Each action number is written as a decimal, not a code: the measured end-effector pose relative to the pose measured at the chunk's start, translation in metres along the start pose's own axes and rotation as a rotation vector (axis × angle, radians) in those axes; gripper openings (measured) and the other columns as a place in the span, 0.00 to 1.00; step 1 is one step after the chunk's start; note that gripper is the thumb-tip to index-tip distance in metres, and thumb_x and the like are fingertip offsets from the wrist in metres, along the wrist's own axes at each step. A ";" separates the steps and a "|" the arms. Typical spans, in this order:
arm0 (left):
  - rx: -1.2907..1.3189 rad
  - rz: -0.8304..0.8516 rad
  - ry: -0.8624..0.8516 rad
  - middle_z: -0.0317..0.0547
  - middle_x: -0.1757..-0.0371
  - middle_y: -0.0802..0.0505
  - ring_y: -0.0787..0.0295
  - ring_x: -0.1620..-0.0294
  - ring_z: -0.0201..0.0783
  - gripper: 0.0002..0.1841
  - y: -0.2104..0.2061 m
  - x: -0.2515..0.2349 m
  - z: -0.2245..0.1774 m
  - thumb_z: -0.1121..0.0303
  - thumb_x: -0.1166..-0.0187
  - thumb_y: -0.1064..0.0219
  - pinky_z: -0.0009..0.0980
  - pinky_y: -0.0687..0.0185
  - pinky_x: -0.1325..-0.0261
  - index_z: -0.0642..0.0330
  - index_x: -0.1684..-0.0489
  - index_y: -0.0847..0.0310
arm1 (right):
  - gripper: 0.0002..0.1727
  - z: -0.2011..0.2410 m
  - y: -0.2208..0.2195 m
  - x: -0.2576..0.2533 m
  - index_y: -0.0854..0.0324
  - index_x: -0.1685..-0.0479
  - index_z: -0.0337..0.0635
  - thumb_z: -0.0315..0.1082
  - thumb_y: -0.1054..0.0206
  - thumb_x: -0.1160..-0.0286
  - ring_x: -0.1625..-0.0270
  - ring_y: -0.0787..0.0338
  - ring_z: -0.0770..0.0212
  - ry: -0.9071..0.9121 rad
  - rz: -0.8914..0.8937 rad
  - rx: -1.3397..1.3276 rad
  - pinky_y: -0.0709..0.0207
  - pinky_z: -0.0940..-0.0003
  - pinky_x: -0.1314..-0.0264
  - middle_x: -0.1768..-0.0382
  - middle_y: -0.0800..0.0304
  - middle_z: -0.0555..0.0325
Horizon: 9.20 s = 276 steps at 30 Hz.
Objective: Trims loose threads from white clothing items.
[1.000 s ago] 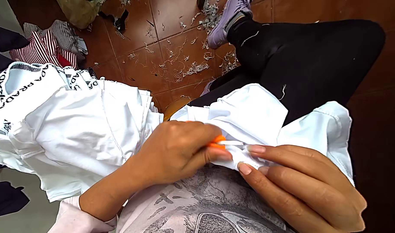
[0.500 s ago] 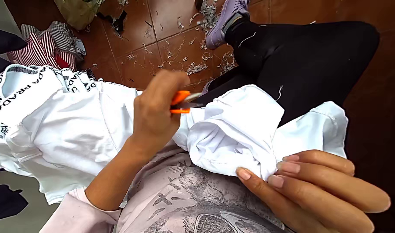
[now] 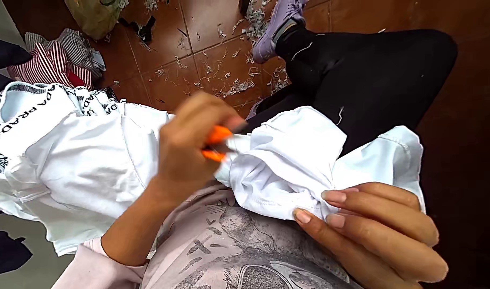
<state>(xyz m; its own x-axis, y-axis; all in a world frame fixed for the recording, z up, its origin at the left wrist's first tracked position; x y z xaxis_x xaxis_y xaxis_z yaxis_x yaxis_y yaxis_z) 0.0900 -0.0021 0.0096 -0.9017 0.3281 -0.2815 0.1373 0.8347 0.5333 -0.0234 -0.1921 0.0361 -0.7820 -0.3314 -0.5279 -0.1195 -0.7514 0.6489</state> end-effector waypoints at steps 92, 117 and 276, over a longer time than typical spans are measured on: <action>0.237 0.648 -0.044 0.42 0.64 0.11 0.14 0.59 0.34 0.22 -0.097 0.015 -0.010 0.51 0.14 0.41 0.33 0.18 0.53 0.64 0.55 0.13 | 0.18 -0.069 -0.004 0.042 0.11 0.38 0.46 0.29 0.27 0.27 0.42 0.10 0.73 -0.852 0.018 -0.572 0.15 0.80 0.38 0.39 0.09 0.68; 0.349 0.680 -0.130 0.40 0.69 0.09 0.14 0.66 0.31 0.18 -0.115 0.005 -0.016 0.57 0.12 0.40 0.32 0.20 0.63 0.63 0.57 0.10 | 0.32 -0.078 -0.006 0.018 0.24 0.20 0.39 0.27 0.28 0.29 0.46 0.13 0.78 -0.722 0.135 -0.533 0.16 0.84 0.42 0.23 0.22 0.61; 0.079 0.703 -0.124 0.38 0.74 0.13 0.16 0.71 0.33 0.21 -0.081 -0.003 -0.003 0.50 0.15 0.38 0.34 0.24 0.70 0.59 0.64 0.11 | 0.27 -0.052 -0.036 0.032 0.21 0.25 0.38 0.26 0.27 0.26 0.32 0.14 0.73 -0.752 -0.073 -0.406 0.19 0.81 0.33 0.23 0.19 0.56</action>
<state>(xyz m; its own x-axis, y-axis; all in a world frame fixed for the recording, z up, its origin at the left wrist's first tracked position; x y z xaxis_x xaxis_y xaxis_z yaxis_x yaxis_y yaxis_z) 0.0803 -0.0715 -0.0302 -0.5367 0.8436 0.0165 0.7020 0.4355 0.5636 -0.0122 -0.2052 -0.0325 -0.9958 0.0844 0.0362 -0.0694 -0.9498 0.3050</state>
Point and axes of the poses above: each hand's wrist, its own x-axis away from the middle knuckle, its own y-axis out of the back of the hand, z = x × y, the point moved 8 cm from there along -x, towards the middle knuckle
